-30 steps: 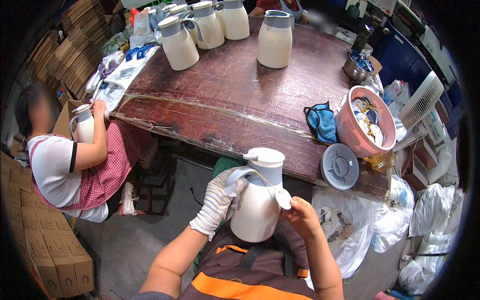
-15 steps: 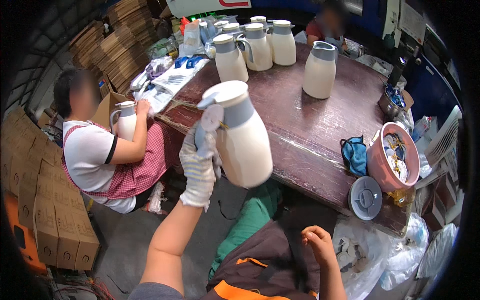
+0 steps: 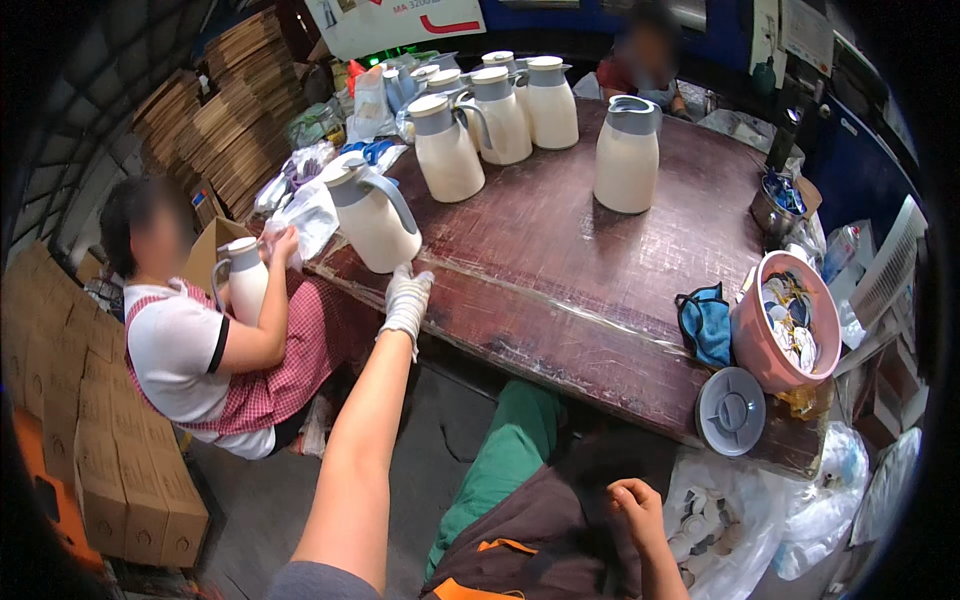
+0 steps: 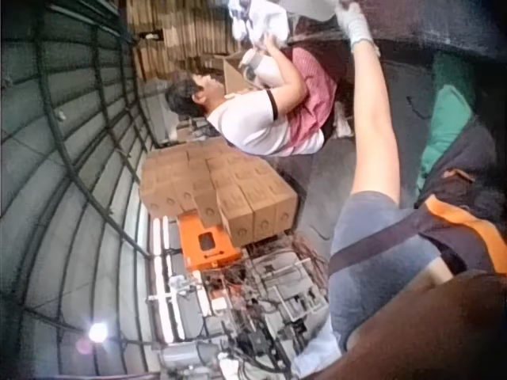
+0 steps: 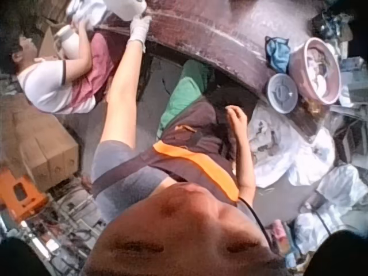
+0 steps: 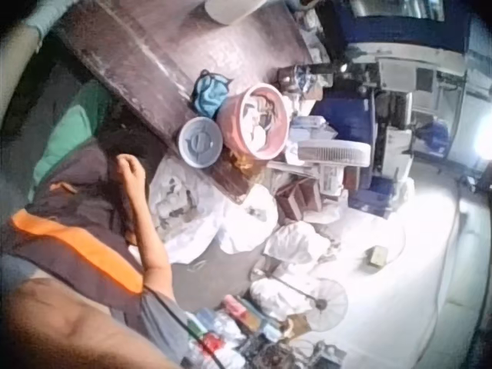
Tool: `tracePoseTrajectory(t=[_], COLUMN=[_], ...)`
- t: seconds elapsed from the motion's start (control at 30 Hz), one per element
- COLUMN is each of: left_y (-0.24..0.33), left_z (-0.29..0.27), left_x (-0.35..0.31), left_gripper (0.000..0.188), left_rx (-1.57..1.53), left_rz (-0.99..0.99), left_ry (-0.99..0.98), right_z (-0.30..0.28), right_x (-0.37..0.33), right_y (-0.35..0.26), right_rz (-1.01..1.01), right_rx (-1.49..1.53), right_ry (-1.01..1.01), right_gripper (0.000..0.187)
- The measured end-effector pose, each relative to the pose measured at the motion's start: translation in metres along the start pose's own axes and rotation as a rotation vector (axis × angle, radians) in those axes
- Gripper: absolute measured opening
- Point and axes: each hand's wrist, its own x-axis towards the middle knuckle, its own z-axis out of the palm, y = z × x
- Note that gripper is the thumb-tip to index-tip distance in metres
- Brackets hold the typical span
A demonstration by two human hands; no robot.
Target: The person repeatedly picks up a white pitcher, inserts a small circular filter into the spout, and secures it with a rubber band. They then place the assembled pitcher on the table. The process is repeated for multiple pitchers throughout the clip.
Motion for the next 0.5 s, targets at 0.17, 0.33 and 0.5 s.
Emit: tracePoseTrajectory(t=[0.17, 0.33, 0.5], left_y=[0.046, 0.141, 0.261], left_z=[0.052, 0.116, 0.169], left_x=[-0.017, -0.029, -0.001], left_gripper=[0.051, 0.047, 0.047], left_rx=[0.057, 0.124, 0.339], left_rz=[0.163, 0.646, 1.205], left_ry=[-0.124, -0.225, 0.016], right_z=[-0.016, -0.020, -0.028], right_x=[0.012, 0.039, 0.052], right_y=[0.028, 0.047, 0.053], right_rz=[-0.246, -0.530, -0.583], right_rx=[-0.455, -0.774, -0.747], right_ry=[0.363, 0.470, 0.549], right_gripper=[0.012, 0.007, 0.006])
